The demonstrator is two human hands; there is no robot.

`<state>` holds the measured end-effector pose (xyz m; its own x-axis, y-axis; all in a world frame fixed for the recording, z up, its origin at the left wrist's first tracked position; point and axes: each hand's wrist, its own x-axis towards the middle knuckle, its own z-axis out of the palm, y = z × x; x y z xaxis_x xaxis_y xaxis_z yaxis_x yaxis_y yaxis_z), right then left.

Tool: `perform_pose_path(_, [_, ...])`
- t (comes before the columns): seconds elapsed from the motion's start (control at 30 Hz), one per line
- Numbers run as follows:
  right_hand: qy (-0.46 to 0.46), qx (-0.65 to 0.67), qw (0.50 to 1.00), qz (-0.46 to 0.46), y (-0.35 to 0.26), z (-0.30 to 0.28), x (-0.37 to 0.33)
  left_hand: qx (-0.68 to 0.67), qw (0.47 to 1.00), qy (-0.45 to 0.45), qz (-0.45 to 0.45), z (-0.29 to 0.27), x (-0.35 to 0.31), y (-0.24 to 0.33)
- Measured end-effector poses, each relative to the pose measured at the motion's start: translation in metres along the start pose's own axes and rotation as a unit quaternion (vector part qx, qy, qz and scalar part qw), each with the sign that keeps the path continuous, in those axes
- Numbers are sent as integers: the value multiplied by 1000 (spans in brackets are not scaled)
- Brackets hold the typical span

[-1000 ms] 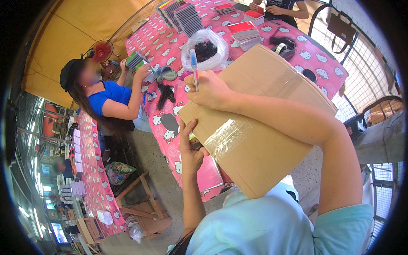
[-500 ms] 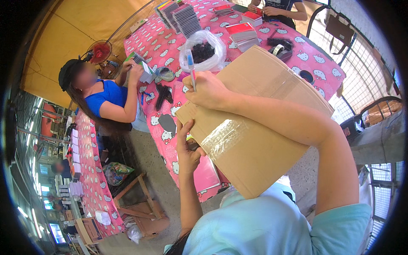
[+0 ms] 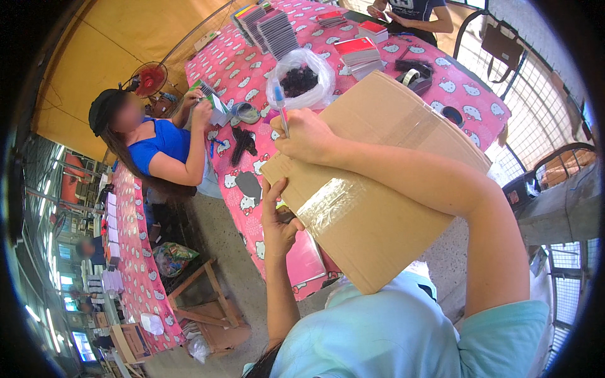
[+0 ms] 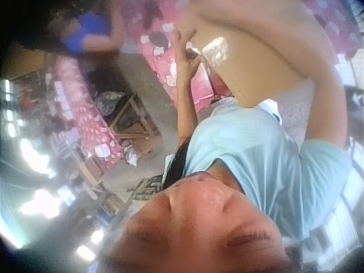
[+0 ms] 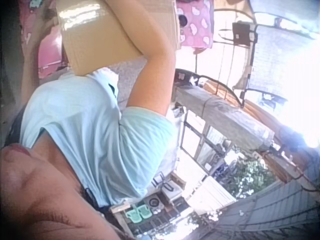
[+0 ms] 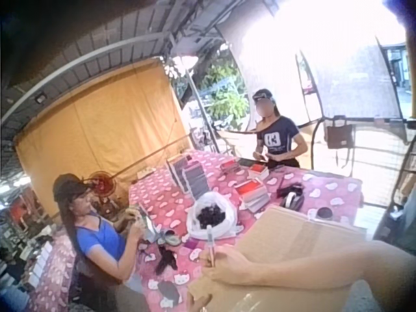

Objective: The person tapes a cardboard box closed using a tape dispenser, writes on the top of the box with a marker, and then records information in a notebook.

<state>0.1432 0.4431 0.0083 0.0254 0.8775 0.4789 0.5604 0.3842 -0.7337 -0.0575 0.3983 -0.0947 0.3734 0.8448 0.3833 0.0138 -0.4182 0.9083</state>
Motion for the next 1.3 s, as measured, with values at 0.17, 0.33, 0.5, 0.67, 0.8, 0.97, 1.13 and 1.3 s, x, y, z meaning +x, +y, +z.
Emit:
perform_pose_path(0.17, [13, 20, 1000, -16, 1, 5, 0, 7, 1000, -3, 4, -1, 0, -2])
perform_pose_path(0.33, [32, 35, 998, -42, 4, 6, 0, 1, 1000, -3, 6, -1, 1, 0])
perform_pose_path(0.5, [35, 45, 998, -38, 5, 6, 0, 0, 1000, -7, 8, -1, 0, -3])
perform_pose_path(0.67, [7, 20, 1000, -19, 5, 3, 0, -5, 1000, -5, -1, -1, 0, -1])
perform_pose_path(0.8, [53, 48, 997, -31, 8, 5, 2, 2, 1000, -9, -6, -2, 1, -2])
perform_pose_path(0.97, [45, 163, 977, 129, 0, -9, 9, 1, 1000, -3, 6, 0, 1, 0])
perform_pose_path(1.13, [-13, 96, 994, 44, 16, -8, 7, -2, 1000, -9, -15, -2, 0, 6])
perform_pose_path(1.3, [-5, 137, 989, 63, 20, -11, 6, -57, 998, -22, -7, 8, 2, 6])
